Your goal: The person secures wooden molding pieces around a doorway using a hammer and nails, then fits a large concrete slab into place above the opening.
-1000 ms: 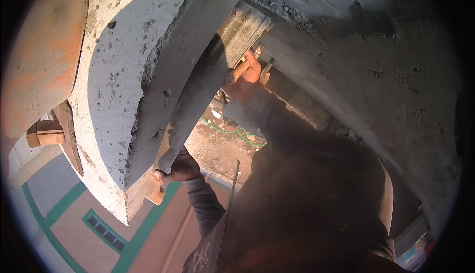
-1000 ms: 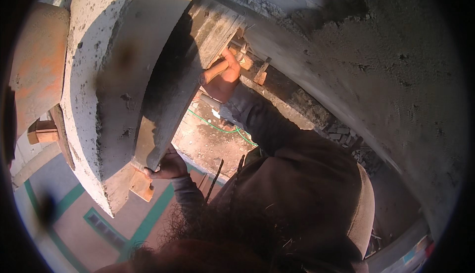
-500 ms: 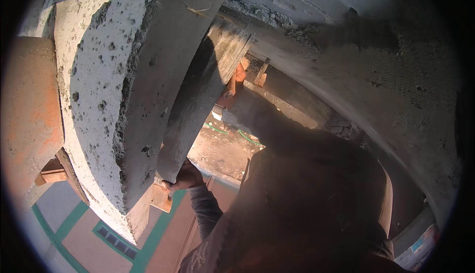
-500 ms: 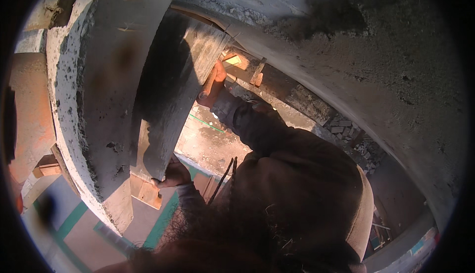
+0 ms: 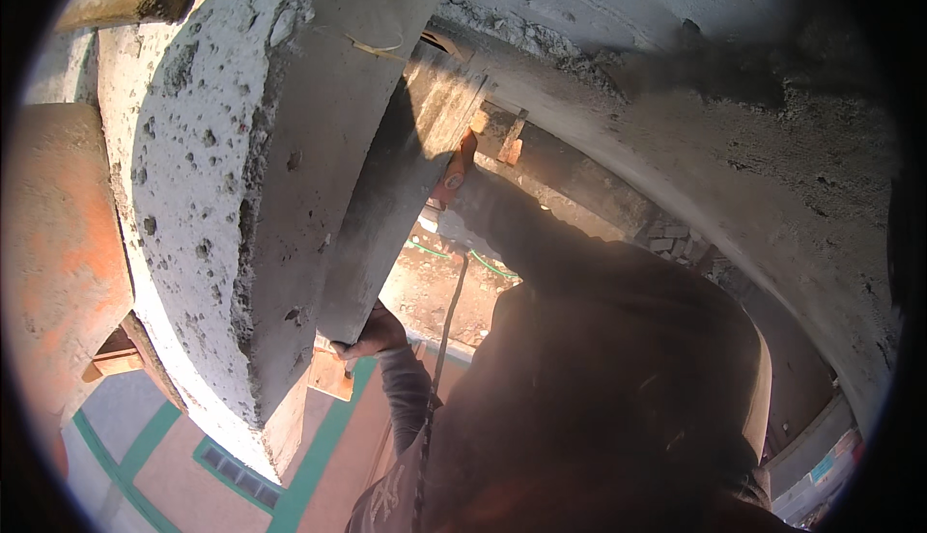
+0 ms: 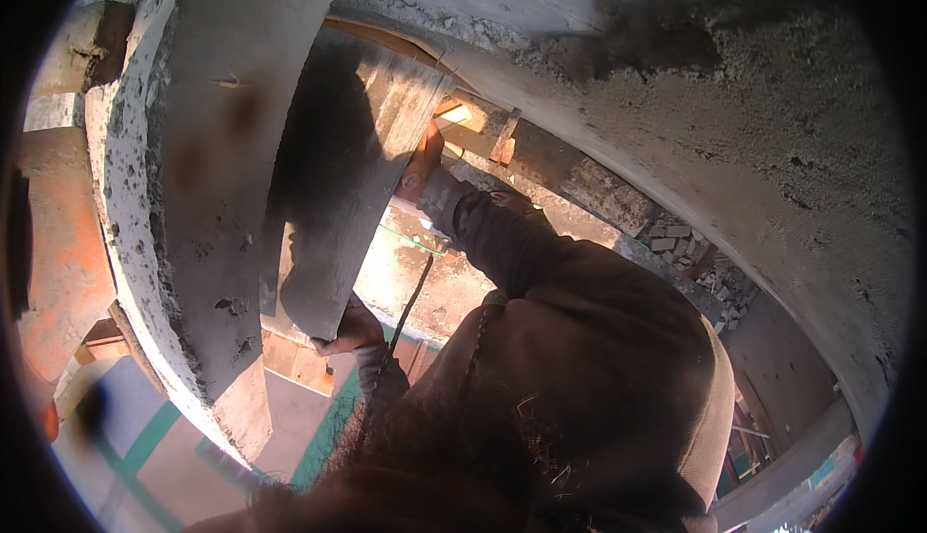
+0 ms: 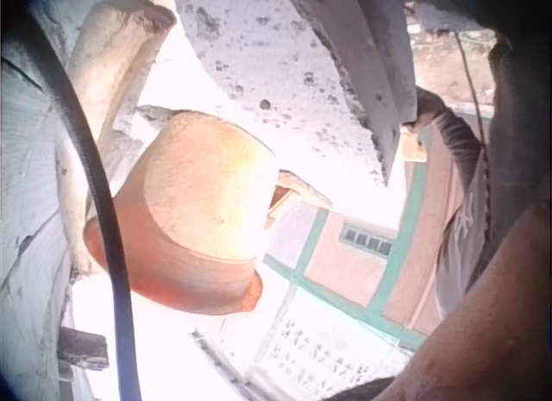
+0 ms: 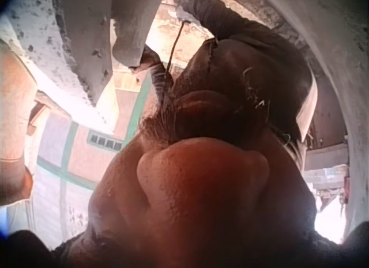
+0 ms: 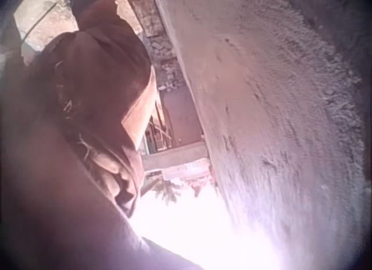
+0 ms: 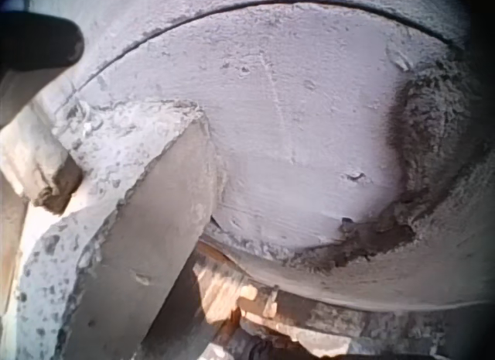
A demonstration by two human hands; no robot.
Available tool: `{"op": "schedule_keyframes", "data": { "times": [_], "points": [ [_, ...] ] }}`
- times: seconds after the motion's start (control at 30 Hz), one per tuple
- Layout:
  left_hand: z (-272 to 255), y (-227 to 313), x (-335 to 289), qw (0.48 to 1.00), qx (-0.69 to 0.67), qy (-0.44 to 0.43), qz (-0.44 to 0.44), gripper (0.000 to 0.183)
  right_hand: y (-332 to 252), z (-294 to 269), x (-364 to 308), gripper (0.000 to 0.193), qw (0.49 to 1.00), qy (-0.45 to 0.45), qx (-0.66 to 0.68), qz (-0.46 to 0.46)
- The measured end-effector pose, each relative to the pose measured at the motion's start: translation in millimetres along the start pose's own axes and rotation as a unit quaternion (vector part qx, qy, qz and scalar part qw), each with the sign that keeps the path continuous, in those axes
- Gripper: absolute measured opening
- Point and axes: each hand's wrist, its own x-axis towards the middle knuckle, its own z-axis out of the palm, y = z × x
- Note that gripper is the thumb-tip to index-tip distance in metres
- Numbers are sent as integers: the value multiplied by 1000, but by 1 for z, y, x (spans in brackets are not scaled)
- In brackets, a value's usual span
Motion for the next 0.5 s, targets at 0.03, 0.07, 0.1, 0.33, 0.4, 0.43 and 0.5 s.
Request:
{"op": "schedule_keyframes", "data": {
  "times": [0.03,0.07,0.1,0.33,0.4,0.43,0.5],
  "points": [
    [0,-2,-7,1000,-9,16,1,79,-1,9,-2,32,999,-8,-45,-20],
    [1,-3,-10,1000,-11,20,-11,78,-10,17,-7,32,995,-7,-83,-55],
    [-8,-1,-12,999,-13,51,-8,79,-19,26,-17,32,989,-5,-122,-84],
    [21,5,-22,999,32,-2,-14,83,-36,60,-36,34,974,-24,-170,-146],
    [-3,-11,-18,1000,-17,-5,15,82,-37,54,-36,34,974,-29,-180,-136],
    [-9,-10,-15,1000,-9,8,7,82,-33,51,-32,35,972,-30,-191,-136],
    [-18,-4,-14,999,10,34,-11,82,-19,27,-23,36,969,-47,-198,-137]
  ]
}}
